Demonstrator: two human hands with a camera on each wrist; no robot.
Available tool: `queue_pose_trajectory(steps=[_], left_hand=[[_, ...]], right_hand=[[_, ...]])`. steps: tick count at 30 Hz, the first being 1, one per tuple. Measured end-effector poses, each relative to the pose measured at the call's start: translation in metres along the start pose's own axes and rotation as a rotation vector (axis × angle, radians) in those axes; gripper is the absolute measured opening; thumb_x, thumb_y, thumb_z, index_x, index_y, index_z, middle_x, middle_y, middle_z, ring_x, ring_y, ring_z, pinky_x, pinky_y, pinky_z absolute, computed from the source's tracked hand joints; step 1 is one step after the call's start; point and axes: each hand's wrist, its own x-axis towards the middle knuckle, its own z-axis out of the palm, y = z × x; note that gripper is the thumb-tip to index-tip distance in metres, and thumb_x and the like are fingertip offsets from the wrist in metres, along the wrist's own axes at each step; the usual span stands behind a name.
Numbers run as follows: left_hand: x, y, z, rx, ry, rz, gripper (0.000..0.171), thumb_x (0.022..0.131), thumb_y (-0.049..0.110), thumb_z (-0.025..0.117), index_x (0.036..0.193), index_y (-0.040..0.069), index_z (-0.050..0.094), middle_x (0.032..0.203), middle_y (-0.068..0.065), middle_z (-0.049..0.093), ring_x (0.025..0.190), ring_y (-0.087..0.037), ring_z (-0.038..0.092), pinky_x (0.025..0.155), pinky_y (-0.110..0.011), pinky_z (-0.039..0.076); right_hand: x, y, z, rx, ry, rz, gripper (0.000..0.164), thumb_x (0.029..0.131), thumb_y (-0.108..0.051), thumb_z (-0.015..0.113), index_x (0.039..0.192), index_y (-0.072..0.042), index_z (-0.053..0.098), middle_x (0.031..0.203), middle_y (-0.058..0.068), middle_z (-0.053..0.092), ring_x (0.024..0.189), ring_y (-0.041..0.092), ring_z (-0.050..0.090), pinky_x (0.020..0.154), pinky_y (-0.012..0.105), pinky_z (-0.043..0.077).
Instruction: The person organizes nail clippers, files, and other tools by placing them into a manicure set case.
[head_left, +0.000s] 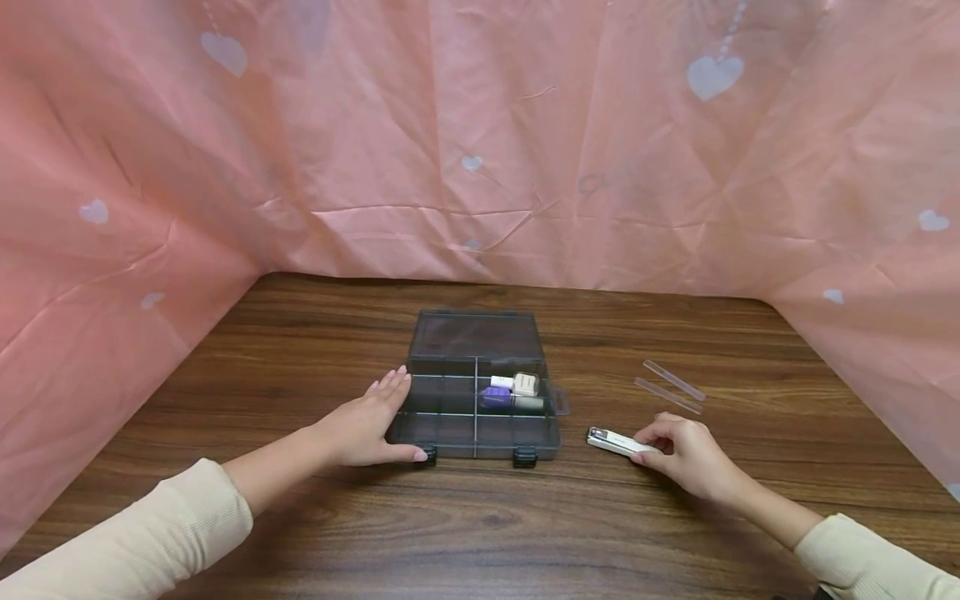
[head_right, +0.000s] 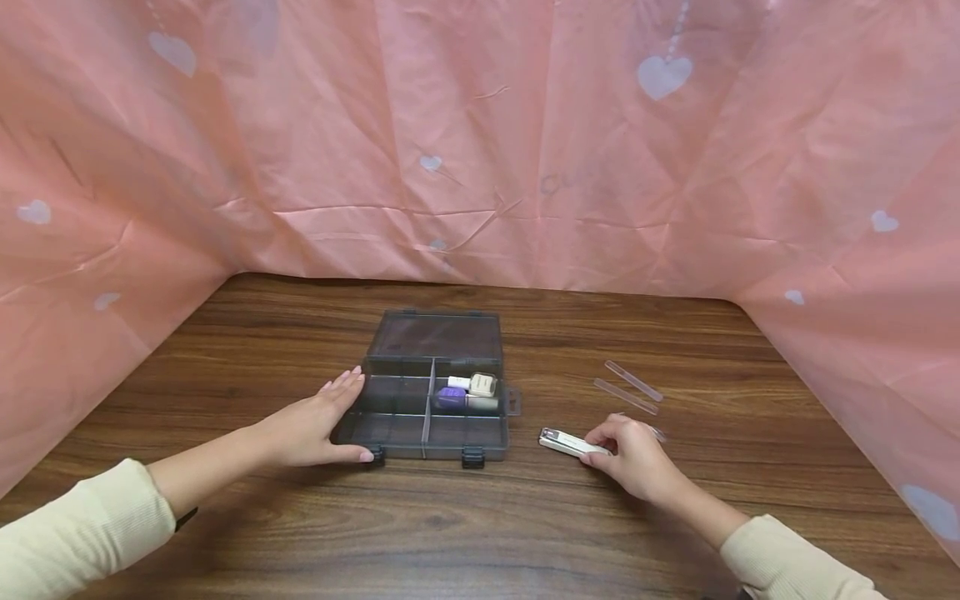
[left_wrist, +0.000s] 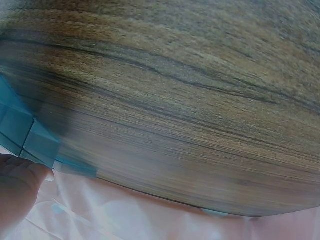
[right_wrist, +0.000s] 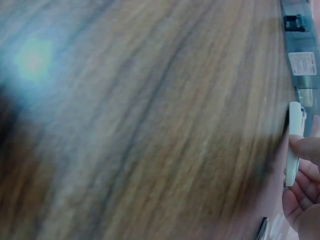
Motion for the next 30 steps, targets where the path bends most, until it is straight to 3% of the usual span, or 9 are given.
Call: queue_pose_trajectory(steps=[12,30], left_hand=[[0.000,-0.002,0.001,0.000,0.012,0.002,0.102,0.079,0.055,0.064,0.141,-0.015,0.021,0.149,-0.032,0.017,0.140,-0.042,0.018,0.113,-0.053,0.021],[0.001,-0.001,0.001,-0.010,0.006,-0.002,0.103,0.079,0.055,0.064,0.141,-0.014,0.020,0.150,-0.031,0.016,0.140,-0.041,0.017,0.113,-0.052,0.021]], right_hand=[[0.011,-0.009,-0.004,-0.003,0.077,-0.063,0.013,0.067,-0.003,0.078,0.076,-0.008,0.070,0.068,-0.012,0.053,0.061,-0.004,0.038,0.050,0.017,0.035],[0.043,-0.038,0.001,0.121,0.030,-0.095,0.010,0.073,-0.006,0.076,0.082,-0.006,0.072,0.074,-0.005,0.061,0.066,-0.005,0.047,0.055,0.017,0.044]])
